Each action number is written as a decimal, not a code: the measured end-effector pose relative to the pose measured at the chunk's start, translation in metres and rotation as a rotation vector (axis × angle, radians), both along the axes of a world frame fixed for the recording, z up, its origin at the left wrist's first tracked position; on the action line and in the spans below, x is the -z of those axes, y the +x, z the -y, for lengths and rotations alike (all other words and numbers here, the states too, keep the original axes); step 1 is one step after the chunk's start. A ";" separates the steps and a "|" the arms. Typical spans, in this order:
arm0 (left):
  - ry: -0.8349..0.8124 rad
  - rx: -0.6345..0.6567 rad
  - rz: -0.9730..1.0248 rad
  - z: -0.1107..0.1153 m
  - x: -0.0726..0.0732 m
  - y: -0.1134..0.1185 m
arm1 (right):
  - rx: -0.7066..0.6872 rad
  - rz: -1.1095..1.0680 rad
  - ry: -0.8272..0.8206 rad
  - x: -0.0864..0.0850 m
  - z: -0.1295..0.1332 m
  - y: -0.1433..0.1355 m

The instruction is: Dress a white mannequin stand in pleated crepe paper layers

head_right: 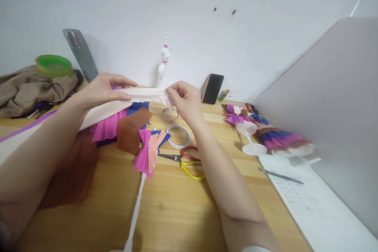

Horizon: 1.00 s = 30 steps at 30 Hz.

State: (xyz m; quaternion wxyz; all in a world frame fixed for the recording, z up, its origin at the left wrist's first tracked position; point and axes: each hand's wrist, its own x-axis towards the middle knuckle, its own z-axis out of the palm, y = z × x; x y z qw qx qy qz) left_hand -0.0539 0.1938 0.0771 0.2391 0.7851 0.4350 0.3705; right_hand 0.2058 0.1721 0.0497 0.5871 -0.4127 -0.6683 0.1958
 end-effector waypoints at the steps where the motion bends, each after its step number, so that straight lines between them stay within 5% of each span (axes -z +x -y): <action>1: -0.015 0.005 0.006 0.000 0.000 0.000 | -0.004 0.003 -0.001 0.000 0.000 0.000; 14: -0.161 0.004 0.096 0.000 -0.003 0.000 | -0.009 -0.003 -0.079 0.000 -0.003 0.003; 20: -0.223 -0.027 0.231 -0.005 0.002 -0.008 | -0.186 -0.125 -0.277 -0.001 -0.005 0.005; 30: -0.348 0.007 0.559 -0.016 0.012 -0.012 | -0.158 -0.206 -0.313 -0.001 -0.008 0.010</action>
